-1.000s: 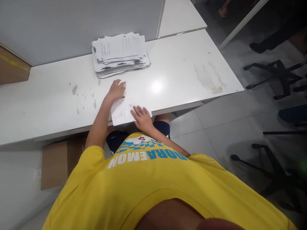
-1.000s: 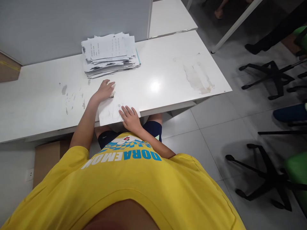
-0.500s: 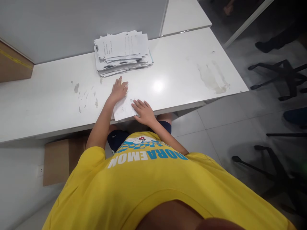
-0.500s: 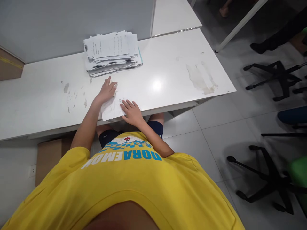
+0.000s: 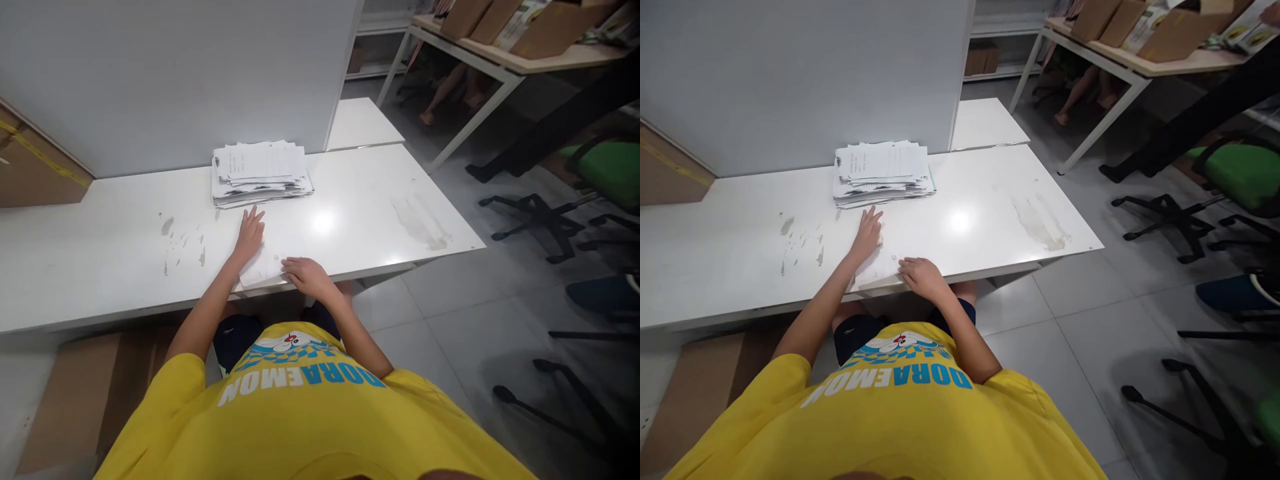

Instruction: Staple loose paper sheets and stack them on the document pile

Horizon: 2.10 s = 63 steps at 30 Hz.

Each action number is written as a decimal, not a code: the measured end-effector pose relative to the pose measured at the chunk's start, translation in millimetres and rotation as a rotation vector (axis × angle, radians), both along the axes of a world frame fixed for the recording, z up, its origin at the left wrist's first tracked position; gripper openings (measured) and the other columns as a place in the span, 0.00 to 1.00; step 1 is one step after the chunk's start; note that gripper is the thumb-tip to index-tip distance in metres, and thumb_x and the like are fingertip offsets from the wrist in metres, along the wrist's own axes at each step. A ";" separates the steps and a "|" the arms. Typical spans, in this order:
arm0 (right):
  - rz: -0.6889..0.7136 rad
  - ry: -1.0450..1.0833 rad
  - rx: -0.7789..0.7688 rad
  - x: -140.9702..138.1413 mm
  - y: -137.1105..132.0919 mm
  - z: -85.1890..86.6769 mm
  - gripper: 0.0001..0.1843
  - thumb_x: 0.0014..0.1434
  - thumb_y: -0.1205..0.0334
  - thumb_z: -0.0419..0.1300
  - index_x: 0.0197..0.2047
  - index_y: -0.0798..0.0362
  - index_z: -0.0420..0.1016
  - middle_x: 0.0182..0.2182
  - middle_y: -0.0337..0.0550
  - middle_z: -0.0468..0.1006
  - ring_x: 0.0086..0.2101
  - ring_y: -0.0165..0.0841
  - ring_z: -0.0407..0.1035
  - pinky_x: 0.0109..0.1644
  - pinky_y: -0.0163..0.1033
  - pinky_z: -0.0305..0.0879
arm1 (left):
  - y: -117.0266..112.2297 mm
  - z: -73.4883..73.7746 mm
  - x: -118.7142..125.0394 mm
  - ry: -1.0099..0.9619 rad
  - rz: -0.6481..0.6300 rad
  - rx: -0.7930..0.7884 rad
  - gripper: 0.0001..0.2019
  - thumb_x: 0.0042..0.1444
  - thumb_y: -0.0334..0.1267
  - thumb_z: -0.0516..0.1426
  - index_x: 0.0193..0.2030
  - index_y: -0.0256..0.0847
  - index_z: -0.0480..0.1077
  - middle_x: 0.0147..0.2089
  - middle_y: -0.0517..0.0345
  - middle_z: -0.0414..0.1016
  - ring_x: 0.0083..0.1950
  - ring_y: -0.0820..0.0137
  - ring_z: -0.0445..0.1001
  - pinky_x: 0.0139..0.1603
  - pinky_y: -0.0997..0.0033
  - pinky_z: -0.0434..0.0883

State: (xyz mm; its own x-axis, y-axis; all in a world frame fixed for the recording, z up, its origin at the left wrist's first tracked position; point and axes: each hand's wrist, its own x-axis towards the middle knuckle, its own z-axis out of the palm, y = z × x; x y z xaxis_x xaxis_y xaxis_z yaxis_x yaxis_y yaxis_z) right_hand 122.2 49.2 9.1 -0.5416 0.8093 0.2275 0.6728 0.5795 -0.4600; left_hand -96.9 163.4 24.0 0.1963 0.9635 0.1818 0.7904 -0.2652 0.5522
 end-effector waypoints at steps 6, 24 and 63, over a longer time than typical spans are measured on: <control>-0.666 0.537 0.221 26.7 15.8 -1.2 0.27 0.72 0.51 0.41 0.57 0.49 0.76 0.48 0.50 0.81 0.50 0.44 0.76 0.53 0.53 0.75 | 30.2 -1.0 -19.6 -0.140 0.404 0.166 0.27 0.70 0.44 0.38 0.72 0.40 0.54 0.77 0.47 0.50 0.78 0.62 0.45 0.77 0.52 0.48; 0.058 -0.257 0.100 -47.5 325.6 25.4 0.49 0.62 0.39 0.57 0.74 0.63 0.48 0.72 0.63 0.46 0.71 0.51 0.44 0.72 0.57 0.47 | 51.6 -23.9 -13.7 0.050 0.586 -0.002 0.31 0.68 0.45 0.42 0.74 0.35 0.50 0.76 0.40 0.52 0.78 0.54 0.45 0.77 0.45 0.48; -0.737 1.681 0.000 39.3 130.9 79.0 0.32 0.53 0.47 0.64 0.58 0.52 0.73 0.53 0.46 0.79 0.59 0.38 0.68 0.62 0.44 0.67 | 57.5 -6.9 -23.4 0.157 0.601 0.081 0.32 0.67 0.43 0.42 0.71 0.20 0.55 0.72 0.32 0.57 0.75 0.48 0.53 0.74 0.50 0.51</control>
State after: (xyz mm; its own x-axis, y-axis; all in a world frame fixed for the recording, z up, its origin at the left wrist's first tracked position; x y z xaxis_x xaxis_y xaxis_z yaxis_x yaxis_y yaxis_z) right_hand 161.5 180.2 88.1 0.6566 0.7488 0.0903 -0.3575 0.4143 -0.8370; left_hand -120.3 220.9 17.1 -0.3457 0.8982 0.2717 0.8844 0.2151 0.4142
